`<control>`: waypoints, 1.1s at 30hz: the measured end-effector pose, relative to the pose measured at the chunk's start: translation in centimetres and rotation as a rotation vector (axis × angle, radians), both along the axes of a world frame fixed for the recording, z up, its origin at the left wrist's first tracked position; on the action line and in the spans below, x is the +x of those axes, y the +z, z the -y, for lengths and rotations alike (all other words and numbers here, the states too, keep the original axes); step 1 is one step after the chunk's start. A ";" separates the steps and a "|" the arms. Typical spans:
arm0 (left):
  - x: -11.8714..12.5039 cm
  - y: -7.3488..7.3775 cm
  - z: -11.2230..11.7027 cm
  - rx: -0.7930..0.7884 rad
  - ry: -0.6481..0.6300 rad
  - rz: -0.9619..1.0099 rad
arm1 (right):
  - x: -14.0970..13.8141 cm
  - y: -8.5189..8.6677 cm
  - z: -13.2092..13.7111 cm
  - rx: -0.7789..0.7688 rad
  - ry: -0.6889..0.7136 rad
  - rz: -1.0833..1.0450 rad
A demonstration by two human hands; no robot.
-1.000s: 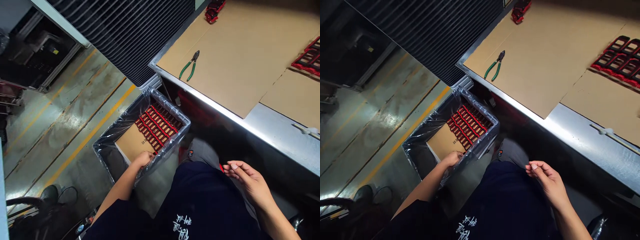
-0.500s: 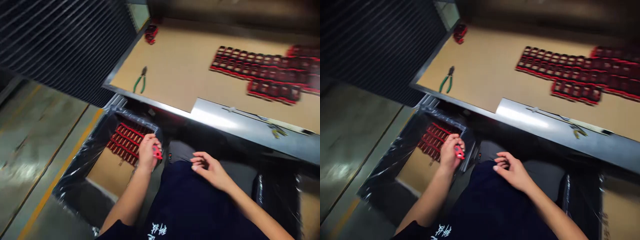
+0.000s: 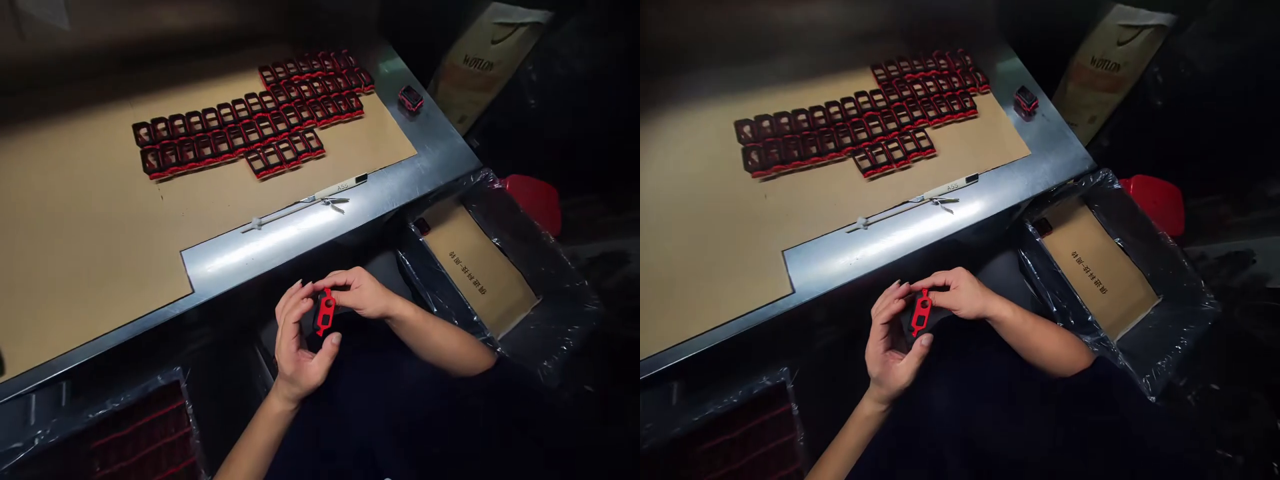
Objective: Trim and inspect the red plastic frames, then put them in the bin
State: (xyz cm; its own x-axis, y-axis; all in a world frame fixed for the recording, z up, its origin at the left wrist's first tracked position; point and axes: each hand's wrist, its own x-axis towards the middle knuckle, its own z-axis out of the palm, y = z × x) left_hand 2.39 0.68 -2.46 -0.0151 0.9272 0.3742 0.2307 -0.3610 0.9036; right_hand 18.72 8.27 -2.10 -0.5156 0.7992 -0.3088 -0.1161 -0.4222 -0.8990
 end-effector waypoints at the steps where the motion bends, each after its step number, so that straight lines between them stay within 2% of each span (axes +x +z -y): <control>1: -0.2 0.2 0.0 0.003 -0.017 -0.073 | 0.0 0.1 0.1 -0.010 0.013 -0.010; 7: -1.7 1.3 0.1 -0.081 -0.171 -0.180 | -0.4 0.2 0.6 -0.162 0.074 -0.100; 13: -2.6 1.3 -0.3 -0.054 -0.327 -0.188 | -0.4 0.8 0.9 -0.121 0.041 -0.117; 16: -2.6 1.4 -0.5 -0.040 -0.325 -0.184 | 0.0 1.3 0.9 -0.114 0.017 -0.071; 21: -2.7 1.4 -0.5 -0.008 -0.296 -0.187 | 2.2 2.2 1.0 -0.064 -0.073 0.094; 26: -2.5 0.7 -0.3 -0.036 -0.313 -0.187 | 3.0 2.9 2.4 -0.170 0.131 -0.022; 30: -2.2 0.3 0.3 -0.066 -0.318 -0.169 | 2.2 2.7 3.3 -0.188 0.149 -0.102; 33: -2.1 0.5 0.7 -0.092 -0.299 -0.198 | 1.8 2.3 3.5 -0.202 0.153 -0.117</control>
